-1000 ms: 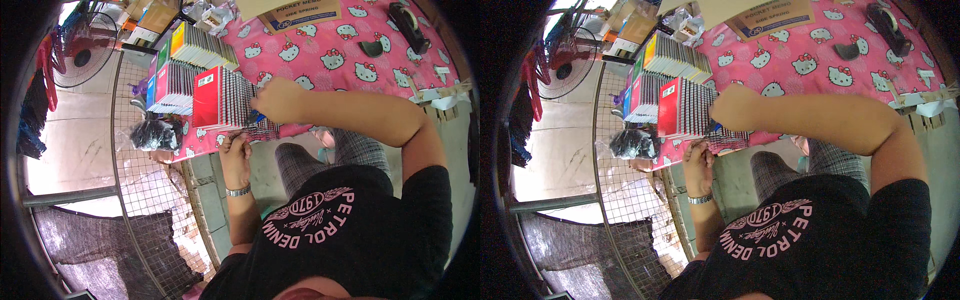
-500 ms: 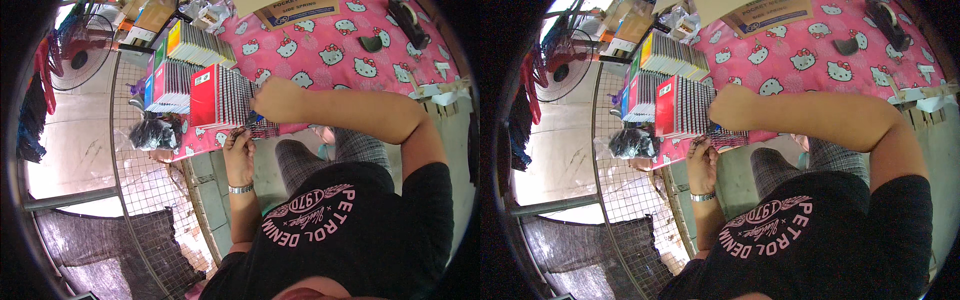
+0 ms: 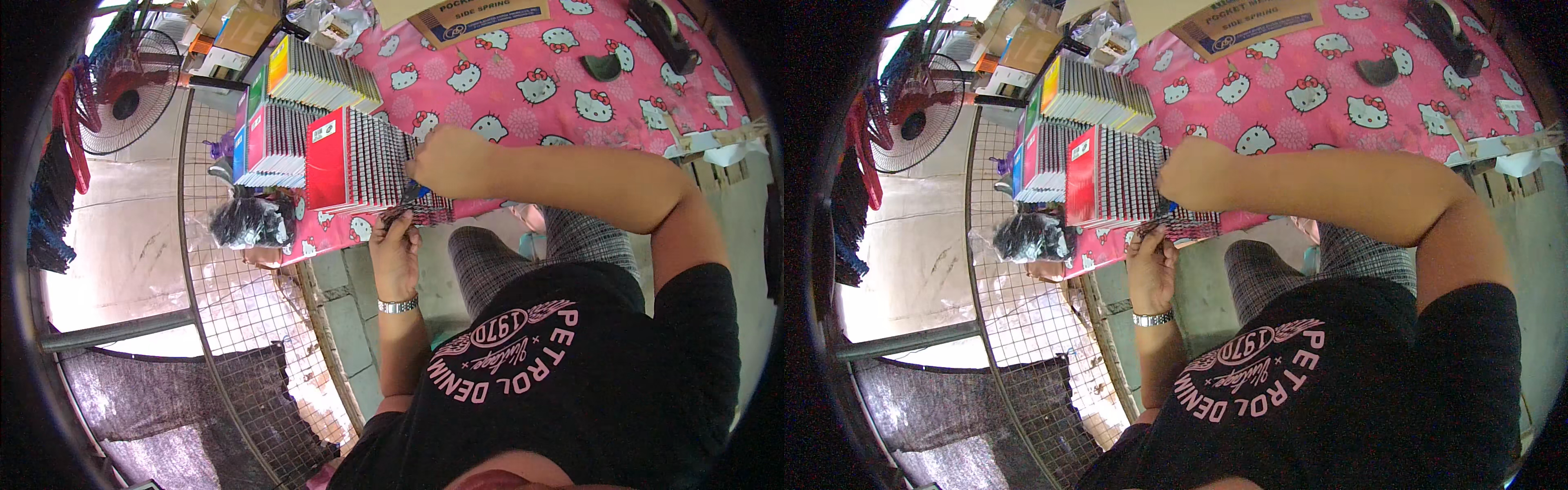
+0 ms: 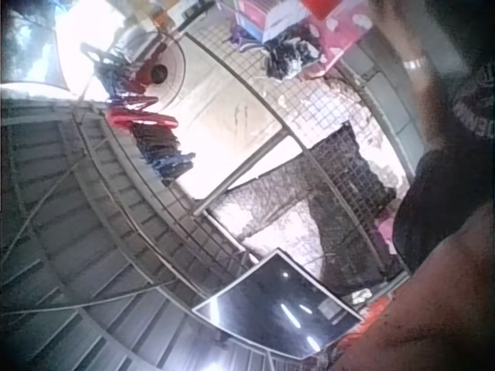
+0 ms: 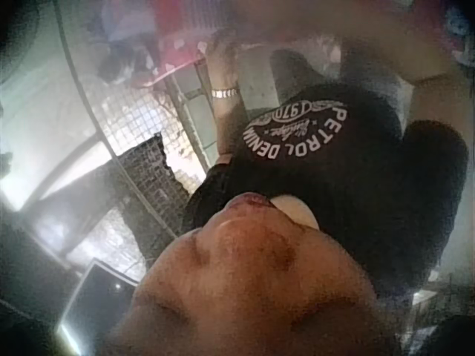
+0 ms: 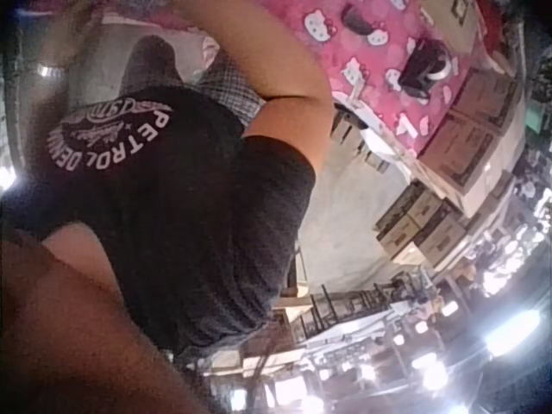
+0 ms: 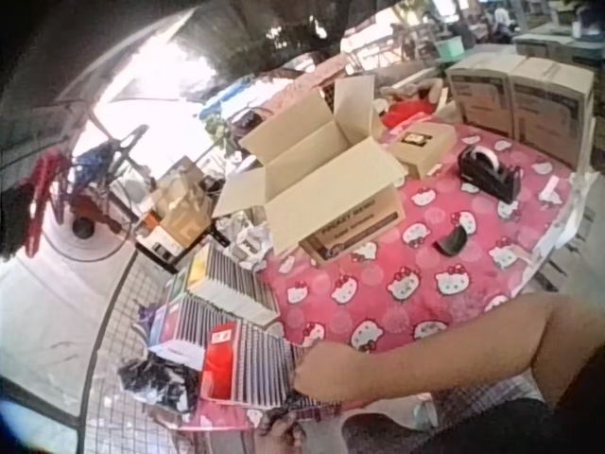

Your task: The person organizes stacks of small spiral-bound notebooks on a table, aligning the edges and using a pair of shears to trim excess material from the spiral spines.

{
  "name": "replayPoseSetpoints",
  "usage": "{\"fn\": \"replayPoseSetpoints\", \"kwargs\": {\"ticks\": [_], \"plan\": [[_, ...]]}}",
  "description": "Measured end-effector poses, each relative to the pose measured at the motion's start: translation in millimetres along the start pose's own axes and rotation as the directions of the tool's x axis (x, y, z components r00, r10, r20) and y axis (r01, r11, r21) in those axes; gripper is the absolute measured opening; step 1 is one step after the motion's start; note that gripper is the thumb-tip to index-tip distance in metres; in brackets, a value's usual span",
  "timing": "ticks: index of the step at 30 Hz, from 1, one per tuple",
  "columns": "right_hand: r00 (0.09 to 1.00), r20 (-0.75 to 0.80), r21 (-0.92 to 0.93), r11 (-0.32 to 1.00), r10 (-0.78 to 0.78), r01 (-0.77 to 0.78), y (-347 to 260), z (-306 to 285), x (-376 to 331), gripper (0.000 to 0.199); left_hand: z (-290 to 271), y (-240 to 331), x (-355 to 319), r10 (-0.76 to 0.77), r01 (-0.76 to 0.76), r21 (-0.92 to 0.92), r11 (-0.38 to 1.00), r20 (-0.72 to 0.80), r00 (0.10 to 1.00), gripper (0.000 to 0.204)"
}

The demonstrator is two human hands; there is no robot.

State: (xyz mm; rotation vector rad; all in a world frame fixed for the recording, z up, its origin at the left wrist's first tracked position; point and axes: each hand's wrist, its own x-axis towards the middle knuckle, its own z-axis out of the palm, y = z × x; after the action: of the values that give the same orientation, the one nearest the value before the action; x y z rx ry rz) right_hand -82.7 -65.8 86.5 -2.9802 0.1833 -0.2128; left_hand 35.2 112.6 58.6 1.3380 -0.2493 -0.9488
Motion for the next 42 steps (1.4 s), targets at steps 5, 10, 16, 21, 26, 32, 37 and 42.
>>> {"fn": "replayPoseSetpoints", "kwargs": {"ticks": [5, 10, 16, 21, 26, 32, 37, 42], "plan": [[0.968, -0.250, -0.041, 0.999, -0.026, 0.016, 14.4, 21.4, -11.6, 0.017, -8.9, -0.7, 0.4, -0.016, 0.017, -0.105, 0.994, 0.010, 1.000, 0.011], [0.938, -0.333, -0.099, 0.993, -0.098, 0.069, 7.4, 27.8, -4.7, 0.020, 4.6, -1.1, -0.2, -0.011, 0.011, -0.052, 0.999, -0.003, 1.000, 0.012], [0.984, 0.150, 0.102, 0.988, 0.098, -0.114, 3.3, 8.8, 0.5, 0.019, -2.3, -4.9, 3.3, -0.025, 0.026, -0.036, 0.999, 0.009, 1.000, 0.013], [0.952, -0.306, -0.097, 0.995, -0.028, -0.001, 16.9, 29.3, -17.1, 0.018, -8.0, -8.5, 4.2, -0.075, 0.073, -0.102, 0.992, -0.020, 0.997, 0.012], [0.992, -0.127, -0.026, 1.000, -0.020, 0.017, 7.8, 27.1, -3.7, 0.021, 6.7, -6.7, 4.1, -0.059, 0.061, 0.077, 0.995, -0.027, 0.998, 0.009], [0.996, -0.049, 0.080, 0.994, 0.074, -0.070, 10.7, 32.3, -6.0, 0.015, -9.6, -15.5, 9.7, -0.027, 0.028, 0.024, 0.999, -0.037, 0.999, 0.012], [0.849, -0.517, -0.154, 0.988, -0.111, 0.035, 18.9, 50.5, -15.8, 0.015, -0.1, -14.1, 3.3, -0.063, 0.056, -0.107, 0.993, -0.060, 0.996, 0.011], [0.999, -0.019, -0.017, 0.999, 0.028, -0.028, 4.0, 34.1, 0.2, 0.015, 5.0, -20.7, 11.1, -0.006, 0.012, 0.105, 0.994, -0.061, 0.998, 0.011]]}}
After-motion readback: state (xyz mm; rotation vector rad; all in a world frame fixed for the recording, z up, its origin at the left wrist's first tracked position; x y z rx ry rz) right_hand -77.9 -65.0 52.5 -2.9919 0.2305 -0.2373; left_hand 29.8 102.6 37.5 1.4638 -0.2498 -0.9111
